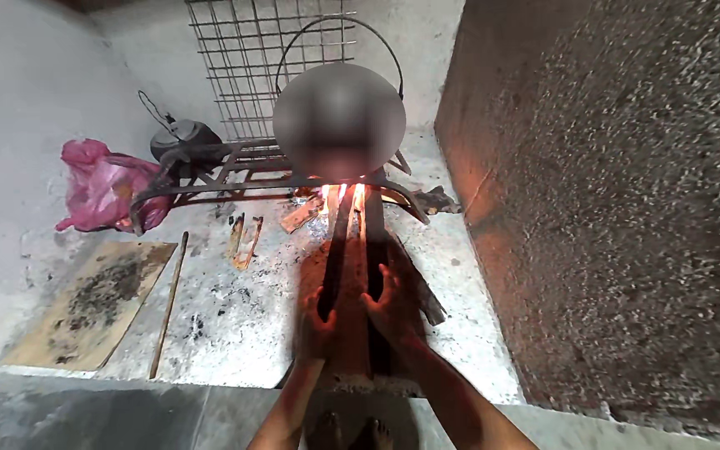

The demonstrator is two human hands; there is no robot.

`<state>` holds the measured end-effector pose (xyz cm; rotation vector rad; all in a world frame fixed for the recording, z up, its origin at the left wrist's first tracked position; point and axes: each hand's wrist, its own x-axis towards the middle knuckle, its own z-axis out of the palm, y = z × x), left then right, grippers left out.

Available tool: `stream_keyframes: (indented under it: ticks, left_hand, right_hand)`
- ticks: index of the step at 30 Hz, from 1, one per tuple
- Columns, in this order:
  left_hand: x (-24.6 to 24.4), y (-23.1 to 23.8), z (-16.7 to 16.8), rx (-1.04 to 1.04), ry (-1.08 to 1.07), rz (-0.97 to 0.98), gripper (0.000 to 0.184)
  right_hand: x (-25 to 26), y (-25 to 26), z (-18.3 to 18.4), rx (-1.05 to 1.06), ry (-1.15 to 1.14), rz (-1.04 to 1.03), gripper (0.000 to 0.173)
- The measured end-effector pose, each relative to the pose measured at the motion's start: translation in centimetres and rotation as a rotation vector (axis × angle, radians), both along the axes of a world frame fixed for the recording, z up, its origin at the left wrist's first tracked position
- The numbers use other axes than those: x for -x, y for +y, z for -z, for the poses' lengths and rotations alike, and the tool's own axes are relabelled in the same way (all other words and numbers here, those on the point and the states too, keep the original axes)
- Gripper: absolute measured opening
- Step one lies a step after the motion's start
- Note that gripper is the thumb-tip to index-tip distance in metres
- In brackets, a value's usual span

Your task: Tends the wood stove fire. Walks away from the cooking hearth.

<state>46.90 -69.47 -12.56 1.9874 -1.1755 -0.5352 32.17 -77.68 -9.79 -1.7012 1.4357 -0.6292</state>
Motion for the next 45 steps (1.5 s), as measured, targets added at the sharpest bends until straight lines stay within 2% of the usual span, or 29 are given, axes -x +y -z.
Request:
stream_keyframes:
  ticks: [4,9,13,15,18,22,29,33,37,40,45]
  left_hand:
    - [0.1,0.0,0.8,0.093,-0.038,-0.024,0.049]
    - [0.1,0.3,0.3,0.069,-0.010,-0.067,0.046]
    - [-0.3,0.2,1.0,0.067,0.023,-0.070,0.046]
    - [-0.4,0.2,1.0,0.035,0.020,-0.066,0.046]
    - [-0.6,0.3,1.6,0.136,0.046,-0.046,0.047]
    - [-0.3,0.5,1.2,0.084,0.136,-0.046,0.047]
    - [-0.4,0.3,-0.2,0.019,0.154,-0.028,0.051]
    - [-1.7,0.0,-1.9,0.035,0.140,-0.106,0.047]
    - [-4.1,-3.2,-3.8,0.095,0.033,-0.142,0.040]
    - [-5.5,-7.9,-6.4,0.010,0.104,-0.177,0.041]
    - [-7.0,-14.2,-7.3,-0.165,0.138,-0.149,0.044]
  right_hand:
    - [-0.1,0.5,-0.2,0.025,0.006,0.000,0.072]
    - [-0.2,1.1,-0.2,0.051,-0.023,-0.024,0.074]
    - [-0.5,0.8,-0.8,-0.001,0.034,-0.061,0.074]
    - [-0.6,0.5,-0.3,0.044,0.046,-0.064,0.074]
    - [-0.4,0.2,0.1,0.093,0.042,-0.066,0.074]
    - [-0.2,-0.2,0.6,0.083,0.040,-0.088,0.076]
    - [-0.5,-0.2,-0.6,0.004,0.030,-0.048,0.081]
    - [0.8,-0.1,0.3,0.117,-0.003,-0.040,0.077]
    - [4.1,0.7,0.8,0.185,0.053,0.040,0.059]
    - [7.4,2.6,1.7,0.238,0.010,0.076,0.053]
    - [11.6,6.6,1.9,0.337,-0.027,0.119,0.049]
